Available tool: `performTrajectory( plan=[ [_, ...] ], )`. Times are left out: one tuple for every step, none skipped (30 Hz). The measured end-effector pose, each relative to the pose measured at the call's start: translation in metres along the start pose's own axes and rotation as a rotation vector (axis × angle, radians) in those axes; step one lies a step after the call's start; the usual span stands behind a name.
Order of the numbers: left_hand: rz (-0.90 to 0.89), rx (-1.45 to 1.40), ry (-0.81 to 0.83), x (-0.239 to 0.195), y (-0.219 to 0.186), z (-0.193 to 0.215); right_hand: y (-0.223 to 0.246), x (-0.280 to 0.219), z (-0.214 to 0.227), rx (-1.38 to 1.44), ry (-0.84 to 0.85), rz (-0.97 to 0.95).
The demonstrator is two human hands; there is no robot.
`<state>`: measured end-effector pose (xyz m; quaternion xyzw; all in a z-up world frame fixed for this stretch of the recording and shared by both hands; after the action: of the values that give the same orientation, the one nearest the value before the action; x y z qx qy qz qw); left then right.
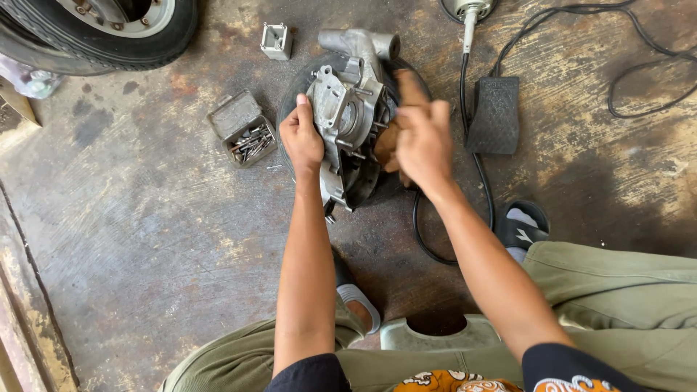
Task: Cleaning and preparing a motorcycle engine casing using a cloth and a pneumatic tool
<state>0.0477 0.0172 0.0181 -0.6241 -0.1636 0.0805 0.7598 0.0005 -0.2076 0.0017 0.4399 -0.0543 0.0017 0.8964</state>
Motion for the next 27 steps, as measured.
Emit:
performTrajectory(
  plan=[
    [0.041,0.020,0.002,0.001,0.004,0.001,-0.018,-0.010,0.013,-0.066,-0.213,-0.045],
    [0.086,0.039,0.008,0.000,0.009,0.001,-0.037,-0.026,0.027,-0.135,-0.426,-0.090],
    [0.093,0.038,0.012,-0.001,0.011,0.001,-0.063,-0.031,0.027,-0.140,-0.424,-0.096],
    [0.056,0.038,0.002,0.001,0.011,0.002,-0.097,-0.036,0.027,-0.248,-0.358,-0.284],
    [0.019,0.038,-0.008,0.002,0.009,0.002,-0.129,-0.044,0.027,-0.354,-0.289,-0.471],
    [0.013,0.036,-0.007,0.004,0.012,0.000,-0.144,-0.041,0.033,-0.352,-0.294,-0.468],
    [-0.041,0.054,-0.035,0.006,0.012,-0.001,-0.163,-0.038,0.031,-0.434,-0.107,-0.525],
    [-0.083,0.075,-0.060,0.003,0.013,0.001,-0.181,-0.045,0.029,-0.517,0.091,-0.585],
    [-0.078,0.077,-0.057,-0.001,0.012,0.003,-0.179,-0.049,0.029,-0.518,0.094,-0.590],
    [-0.122,0.107,-0.054,0.000,0.007,0.001,-0.179,-0.048,0.028,-0.575,0.198,-0.617],
    [-0.167,0.137,-0.051,0.000,0.002,-0.001,-0.179,-0.048,0.027,-0.630,0.303,-0.643],
    [-0.173,0.138,-0.057,0.001,-0.009,0.000,-0.181,-0.049,0.023,-0.628,0.301,-0.636],
    [-0.252,0.207,-0.032,0.001,-0.024,-0.001,-0.179,-0.047,0.022,-0.600,0.203,-0.557],
    [-0.330,0.278,-0.008,0.001,-0.038,-0.003,-0.177,-0.045,0.020,-0.569,0.107,-0.477],
    [-0.335,0.282,-0.014,0.001,-0.045,-0.005,-0.196,-0.036,0.001,-0.565,0.107,-0.469],
    [-0.250,0.296,0.057,0.001,-0.046,-0.012,-0.217,-0.032,-0.015,-0.435,0.035,-0.498],
    [-0.165,0.310,0.127,0.001,-0.046,-0.019,-0.239,-0.027,-0.030,-0.305,-0.037,-0.524],
    [-0.162,0.317,0.131,-0.001,-0.046,-0.020,-0.253,-0.028,-0.045,-0.299,-0.033,-0.530],
    [-0.145,0.383,0.159,-0.003,-0.046,-0.022,-0.270,-0.031,-0.066,-0.224,0.095,-0.608],
    [-0.138,0.445,0.185,0.001,-0.047,-0.026,-0.284,-0.027,-0.087,-0.145,0.215,-0.677],
    [-0.146,0.449,0.187,0.002,-0.047,-0.022,-0.270,-0.033,-0.087,-0.137,0.210,-0.676],
    [-0.157,0.468,0.240,0.004,-0.047,-0.021,-0.258,-0.037,-0.086,-0.061,0.184,-0.725],
    [-0.169,0.487,0.293,0.006,-0.047,-0.019,-0.246,-0.042,-0.085,0.016,0.158,-0.772],
    [-0.165,0.492,0.290,0.009,-0.045,-0.019,-0.253,-0.042,-0.090,0.018,0.166,-0.771],
    [-0.159,0.470,0.309,0.010,-0.042,-0.018,-0.261,-0.044,-0.094,0.073,0.119,-0.800],
    [-0.153,0.443,0.334,0.009,-0.039,-0.020,-0.270,-0.050,-0.094,0.124,0.065,-0.833],
    [-0.149,0.442,0.337,0.009,-0.034,-0.016,-0.269,-0.058,-0.099,0.122,0.065,-0.837]
  ],
)
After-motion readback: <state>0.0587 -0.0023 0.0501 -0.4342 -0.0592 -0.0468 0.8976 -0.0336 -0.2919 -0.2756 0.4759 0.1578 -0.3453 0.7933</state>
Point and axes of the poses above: each hand's wrist, its own x-axis towards the middle knuckle, its own z-axis out of the back of the hand, y = z × x, the point moved 5 cm from there along x, towards the middle knuckle
